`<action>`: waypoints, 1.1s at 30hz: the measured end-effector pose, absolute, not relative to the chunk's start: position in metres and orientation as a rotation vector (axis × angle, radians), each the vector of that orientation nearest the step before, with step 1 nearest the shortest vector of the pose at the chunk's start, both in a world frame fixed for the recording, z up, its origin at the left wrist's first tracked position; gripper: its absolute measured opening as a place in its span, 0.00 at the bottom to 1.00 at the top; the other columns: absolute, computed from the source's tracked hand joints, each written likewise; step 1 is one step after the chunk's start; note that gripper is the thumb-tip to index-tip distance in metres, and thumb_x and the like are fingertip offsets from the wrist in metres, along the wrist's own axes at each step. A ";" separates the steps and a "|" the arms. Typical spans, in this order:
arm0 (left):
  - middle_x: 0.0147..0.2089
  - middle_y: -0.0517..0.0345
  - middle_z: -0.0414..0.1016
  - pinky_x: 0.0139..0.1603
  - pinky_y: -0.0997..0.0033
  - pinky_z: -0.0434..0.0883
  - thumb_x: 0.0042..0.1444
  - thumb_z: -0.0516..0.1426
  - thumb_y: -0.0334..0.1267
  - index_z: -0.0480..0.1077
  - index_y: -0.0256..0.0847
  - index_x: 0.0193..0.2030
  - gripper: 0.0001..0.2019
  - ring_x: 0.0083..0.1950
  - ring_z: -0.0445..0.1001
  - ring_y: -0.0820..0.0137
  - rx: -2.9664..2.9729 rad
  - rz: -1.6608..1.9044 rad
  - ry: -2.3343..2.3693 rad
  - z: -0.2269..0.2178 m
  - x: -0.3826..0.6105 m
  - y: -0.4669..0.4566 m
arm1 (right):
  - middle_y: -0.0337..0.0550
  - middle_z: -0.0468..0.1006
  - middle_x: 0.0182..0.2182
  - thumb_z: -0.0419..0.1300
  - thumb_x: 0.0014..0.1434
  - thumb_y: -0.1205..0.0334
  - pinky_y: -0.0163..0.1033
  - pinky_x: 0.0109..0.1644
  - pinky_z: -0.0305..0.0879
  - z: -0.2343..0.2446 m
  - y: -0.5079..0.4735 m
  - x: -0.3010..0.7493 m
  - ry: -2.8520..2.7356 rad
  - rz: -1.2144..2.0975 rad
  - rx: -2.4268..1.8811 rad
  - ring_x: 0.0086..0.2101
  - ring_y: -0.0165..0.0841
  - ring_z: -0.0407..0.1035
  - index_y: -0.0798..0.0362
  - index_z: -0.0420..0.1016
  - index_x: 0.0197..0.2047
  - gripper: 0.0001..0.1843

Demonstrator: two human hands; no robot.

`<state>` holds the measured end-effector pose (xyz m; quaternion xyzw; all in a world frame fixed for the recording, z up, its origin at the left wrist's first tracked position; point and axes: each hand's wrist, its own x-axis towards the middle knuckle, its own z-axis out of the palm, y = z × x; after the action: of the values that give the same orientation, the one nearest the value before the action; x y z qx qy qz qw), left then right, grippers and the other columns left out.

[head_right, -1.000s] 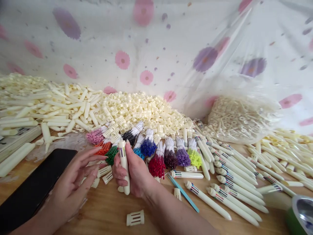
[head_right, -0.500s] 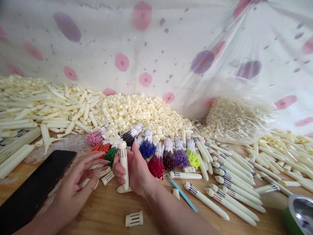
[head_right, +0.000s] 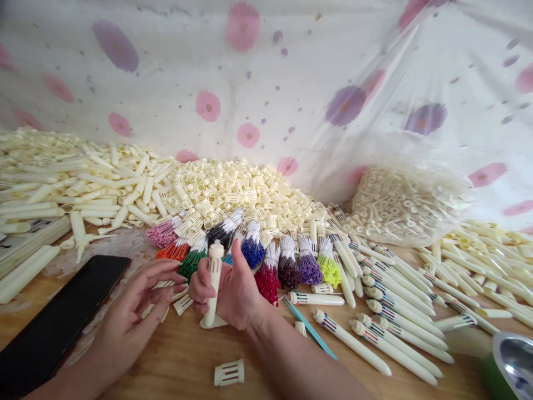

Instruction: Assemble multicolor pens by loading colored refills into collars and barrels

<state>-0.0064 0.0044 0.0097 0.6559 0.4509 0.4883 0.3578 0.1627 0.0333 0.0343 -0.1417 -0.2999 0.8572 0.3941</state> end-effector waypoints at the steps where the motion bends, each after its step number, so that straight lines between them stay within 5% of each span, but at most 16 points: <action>1: 0.51 0.55 0.67 0.44 0.66 0.78 0.59 0.51 0.31 0.64 0.50 0.52 0.15 0.47 0.75 0.67 1.696 1.262 1.160 0.009 -0.007 0.004 | 0.33 0.54 0.11 0.36 0.49 0.22 0.31 0.20 0.50 0.034 0.035 0.164 -0.803 2.183 -0.345 0.17 0.26 0.51 0.54 0.62 0.16 0.42; 4: 0.51 0.55 0.66 0.43 0.66 0.79 0.59 0.51 0.31 0.66 0.50 0.50 0.14 0.45 0.76 0.67 1.698 1.261 1.154 0.009 -0.007 0.004 | 0.32 0.49 0.08 0.31 0.49 0.22 0.32 0.19 0.48 0.037 0.039 0.171 -0.901 2.168 -0.345 0.14 0.25 0.49 0.52 0.57 0.11 0.43; 10: 0.51 0.57 0.64 0.45 0.67 0.78 0.60 0.51 0.30 0.67 0.51 0.49 0.14 0.44 0.74 0.70 1.734 1.272 1.130 0.007 -0.008 0.006 | 0.30 0.45 0.05 0.38 0.55 0.32 0.29 0.12 0.39 0.039 0.041 0.176 -0.825 2.163 -0.222 0.10 0.23 0.44 0.51 0.54 0.09 0.36; 29: 0.51 0.57 0.63 0.41 0.70 0.79 0.60 0.50 0.31 0.67 0.51 0.48 0.13 0.43 0.75 0.70 1.749 1.244 1.123 0.003 -0.007 0.007 | 0.30 0.47 0.06 0.31 0.48 0.22 0.29 0.12 0.39 0.039 0.042 0.176 -0.877 2.232 -0.062 0.10 0.22 0.45 0.52 0.54 0.11 0.41; 33: 0.50 0.57 0.63 0.40 0.71 0.80 0.60 0.50 0.32 0.67 0.52 0.48 0.13 0.42 0.75 0.70 1.759 1.242 1.133 0.003 -0.008 0.007 | 0.31 0.48 0.07 0.36 0.55 0.31 0.29 0.14 0.41 0.037 0.043 0.177 -0.872 2.247 -0.103 0.12 0.24 0.46 0.52 0.57 0.12 0.37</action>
<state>-0.0078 0.0069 0.0026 0.6780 0.4368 0.4787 0.3470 0.1767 0.0434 0.0373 -0.0399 -0.3378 0.8702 0.3566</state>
